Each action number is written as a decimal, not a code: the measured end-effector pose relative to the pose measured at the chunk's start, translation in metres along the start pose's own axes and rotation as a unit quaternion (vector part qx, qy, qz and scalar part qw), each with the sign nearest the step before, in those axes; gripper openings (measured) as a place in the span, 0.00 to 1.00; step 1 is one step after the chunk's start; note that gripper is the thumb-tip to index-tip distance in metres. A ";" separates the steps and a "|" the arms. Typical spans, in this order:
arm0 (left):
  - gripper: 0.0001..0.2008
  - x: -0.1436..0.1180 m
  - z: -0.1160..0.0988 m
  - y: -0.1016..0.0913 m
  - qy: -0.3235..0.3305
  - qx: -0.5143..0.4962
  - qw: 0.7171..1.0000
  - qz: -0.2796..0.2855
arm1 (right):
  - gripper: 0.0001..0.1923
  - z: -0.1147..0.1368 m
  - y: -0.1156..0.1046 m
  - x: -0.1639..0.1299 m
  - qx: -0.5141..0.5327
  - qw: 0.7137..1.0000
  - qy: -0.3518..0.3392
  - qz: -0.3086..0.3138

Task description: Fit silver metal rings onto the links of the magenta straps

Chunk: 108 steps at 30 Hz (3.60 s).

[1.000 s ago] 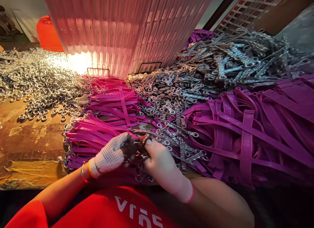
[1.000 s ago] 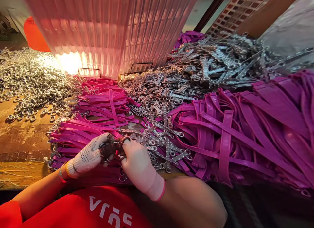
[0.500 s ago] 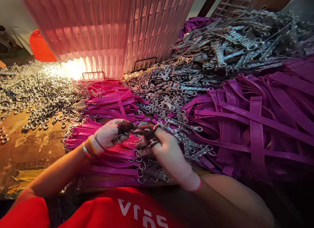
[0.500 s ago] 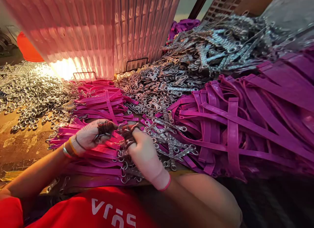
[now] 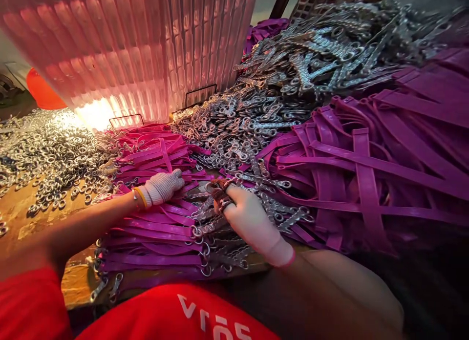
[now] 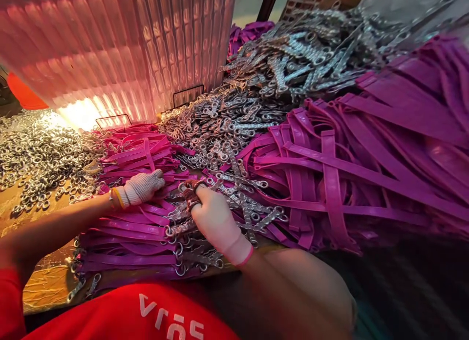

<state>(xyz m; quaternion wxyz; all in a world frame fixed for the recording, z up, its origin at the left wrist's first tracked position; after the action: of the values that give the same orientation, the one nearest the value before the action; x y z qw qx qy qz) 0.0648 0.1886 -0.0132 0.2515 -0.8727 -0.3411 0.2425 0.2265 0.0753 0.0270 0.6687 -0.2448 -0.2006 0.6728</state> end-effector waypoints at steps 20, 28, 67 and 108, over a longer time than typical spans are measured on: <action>0.05 -0.090 -0.050 0.033 0.047 -0.084 0.994 -0.053 | 0.14 0.056 0.039 -0.019 -0.383 0.917 -0.058 0.098; 0.15 -0.099 -0.036 0.045 -0.077 -0.294 0.952 -0.019 | 0.17 0.056 0.037 -0.023 -0.349 0.926 -0.041 0.135; 0.11 -0.094 -0.043 0.045 -0.158 -0.733 0.662 -0.018 | 0.14 -0.099 -0.060 0.005 -0.445 0.859 0.212 0.137; 0.09 -0.064 -0.043 0.046 -0.112 -0.638 0.762 0.001 | 0.10 0.036 0.023 -0.007 -0.133 0.986 -0.039 0.095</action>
<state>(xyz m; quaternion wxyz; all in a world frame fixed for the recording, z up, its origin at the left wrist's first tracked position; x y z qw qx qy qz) 0.0708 0.1015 0.0070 -0.4031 -0.7986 -0.4421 0.0654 0.1865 0.0701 0.0419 0.5548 -0.3229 -0.2901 0.7098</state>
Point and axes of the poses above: each hand's wrist, its own x-axis towards the middle knuckle, its own y-axis out of the palm, z = x × y, the point moved 7 cm from there along x, towards the middle knuckle, and after that the axes turned 4 degrees about z, right-handed, at the moved point
